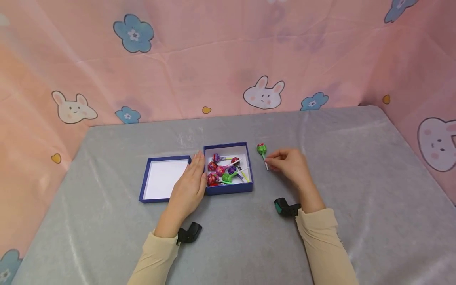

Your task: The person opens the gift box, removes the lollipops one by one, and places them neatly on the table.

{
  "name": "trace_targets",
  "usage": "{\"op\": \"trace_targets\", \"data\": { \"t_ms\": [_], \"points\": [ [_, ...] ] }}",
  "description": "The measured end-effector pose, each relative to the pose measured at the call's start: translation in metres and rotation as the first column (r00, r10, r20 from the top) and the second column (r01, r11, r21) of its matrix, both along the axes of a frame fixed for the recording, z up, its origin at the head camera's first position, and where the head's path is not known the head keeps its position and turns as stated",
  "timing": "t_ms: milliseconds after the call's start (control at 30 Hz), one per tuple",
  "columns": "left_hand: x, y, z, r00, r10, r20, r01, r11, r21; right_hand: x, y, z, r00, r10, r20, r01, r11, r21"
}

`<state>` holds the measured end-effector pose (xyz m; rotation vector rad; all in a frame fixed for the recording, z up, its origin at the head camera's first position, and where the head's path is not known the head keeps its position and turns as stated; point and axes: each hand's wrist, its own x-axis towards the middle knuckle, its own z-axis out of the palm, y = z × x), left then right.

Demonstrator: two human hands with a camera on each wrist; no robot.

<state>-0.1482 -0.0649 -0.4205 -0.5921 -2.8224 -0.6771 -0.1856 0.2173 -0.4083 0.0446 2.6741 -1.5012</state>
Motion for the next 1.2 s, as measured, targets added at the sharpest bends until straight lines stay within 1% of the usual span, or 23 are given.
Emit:
{"op": "trace_targets", "data": {
  "t_ms": [100,267,333,433,533,667,767,900,1033,1200],
  "points": [
    [0.0,-0.001,0.0,1.0,-0.003,0.005,0.003,1.0,-0.004,0.002,-0.005,0.007,1.0,0.025,-0.007,-0.025,0.999,-0.041],
    [0.0,-0.001,0.0,1.0,-0.005,0.004,0.005,1.0,-0.004,0.006,-0.016,0.023,0.998,0.063,-0.02,-0.064,0.997,-0.05],
    [0.0,-0.001,0.0,1.0,-0.002,-0.002,0.002,1.0,-0.002,0.007,-0.022,0.029,0.996,0.09,-0.03,-0.091,0.995,-0.042],
    [-0.001,-0.001,0.0,1.0,-0.002,-0.009,0.002,1.0,-0.003,0.007,-0.033,0.034,0.986,0.153,-0.061,-0.156,0.986,-0.057],
    [-0.001,-0.001,0.0,1.0,-0.002,-0.01,0.002,1.0,-0.005,0.006,-0.047,0.036,0.967,0.236,-0.096,-0.243,0.968,-0.068],
    [0.0,0.0,0.0,1.0,-0.001,-0.001,0.001,1.0,-0.006,0.003,-0.067,0.034,0.925,0.349,-0.147,-0.361,0.931,-0.062],
    [0.0,0.0,0.0,1.0,-0.002,-0.002,0.002,1.0,-0.007,0.001,-0.08,0.032,0.895,0.42,-0.147,-0.431,0.901,-0.053],
    [0.0,0.0,0.0,1.0,-0.001,-0.005,0.001,1.0,-0.002,-0.002,-0.093,0.03,0.874,0.471,-0.123,-0.476,0.879,-0.016],
    [0.0,0.0,0.0,1.0,0.004,-0.005,-0.004,1.0,-0.001,-0.004,-0.1,0.028,0.854,0.506,-0.118,-0.503,0.862,0.056],
    [0.0,0.0,0.0,1.0,0.005,-0.007,-0.005,1.0,-0.002,-0.004,-0.105,0.024,0.83,0.549,-0.101,-0.543,0.835,0.085]
  ]
}}
